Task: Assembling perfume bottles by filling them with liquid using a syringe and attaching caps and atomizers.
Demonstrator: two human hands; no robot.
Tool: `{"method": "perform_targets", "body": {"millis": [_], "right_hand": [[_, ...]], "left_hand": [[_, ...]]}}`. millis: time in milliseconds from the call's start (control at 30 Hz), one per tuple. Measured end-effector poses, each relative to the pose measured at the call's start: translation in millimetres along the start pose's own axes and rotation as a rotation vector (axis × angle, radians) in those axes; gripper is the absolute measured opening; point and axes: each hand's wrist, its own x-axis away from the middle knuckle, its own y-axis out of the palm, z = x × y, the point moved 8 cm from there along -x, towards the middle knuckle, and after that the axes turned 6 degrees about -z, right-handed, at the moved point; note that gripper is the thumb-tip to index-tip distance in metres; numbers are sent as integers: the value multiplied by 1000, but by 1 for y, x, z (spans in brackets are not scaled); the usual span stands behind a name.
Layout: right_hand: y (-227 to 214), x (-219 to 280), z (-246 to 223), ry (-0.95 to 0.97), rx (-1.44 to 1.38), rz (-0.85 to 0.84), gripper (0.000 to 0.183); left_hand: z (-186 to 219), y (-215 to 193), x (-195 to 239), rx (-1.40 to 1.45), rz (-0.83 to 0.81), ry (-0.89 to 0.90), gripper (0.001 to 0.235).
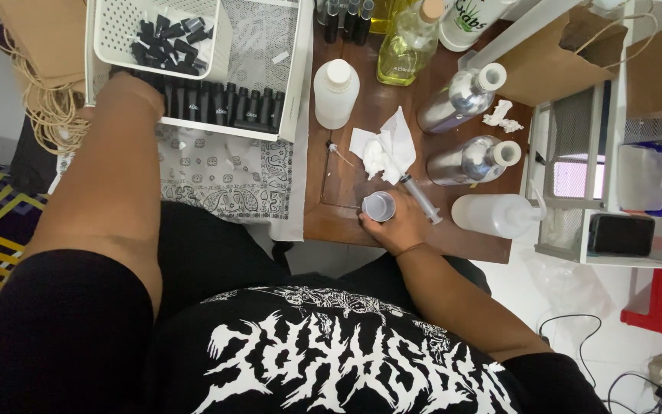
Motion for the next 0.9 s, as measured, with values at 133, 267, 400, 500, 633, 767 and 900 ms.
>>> {"method": "perform_targets", "body": {"millis": [133, 267, 400, 500, 633, 767, 900], "right_hand": [[14, -2, 18, 23, 6, 21, 51], [14, 1, 27, 173, 44, 32, 55], [1, 5, 16, 251, -37, -23, 50], [4, 2, 19, 192, -5, 22, 50], [14, 1, 26, 73, 17, 61, 57], [18, 3, 34, 166, 4, -81, 74], [24, 2, 45, 37, -70, 41, 73]], "left_hand": [[-15, -5, 2, 127, 221, -80, 53], [-12, -12, 7, 121, 484, 16, 49], [-17, -5, -4, 112, 481, -110, 50], [-23, -5, -14, 94, 634, -101, 51], [-40, -1, 4, 393, 840, 18, 34], [-49, 8, 29, 561, 1113, 296, 26], [-47, 39, 29, 646, 1283, 476, 27]]}}
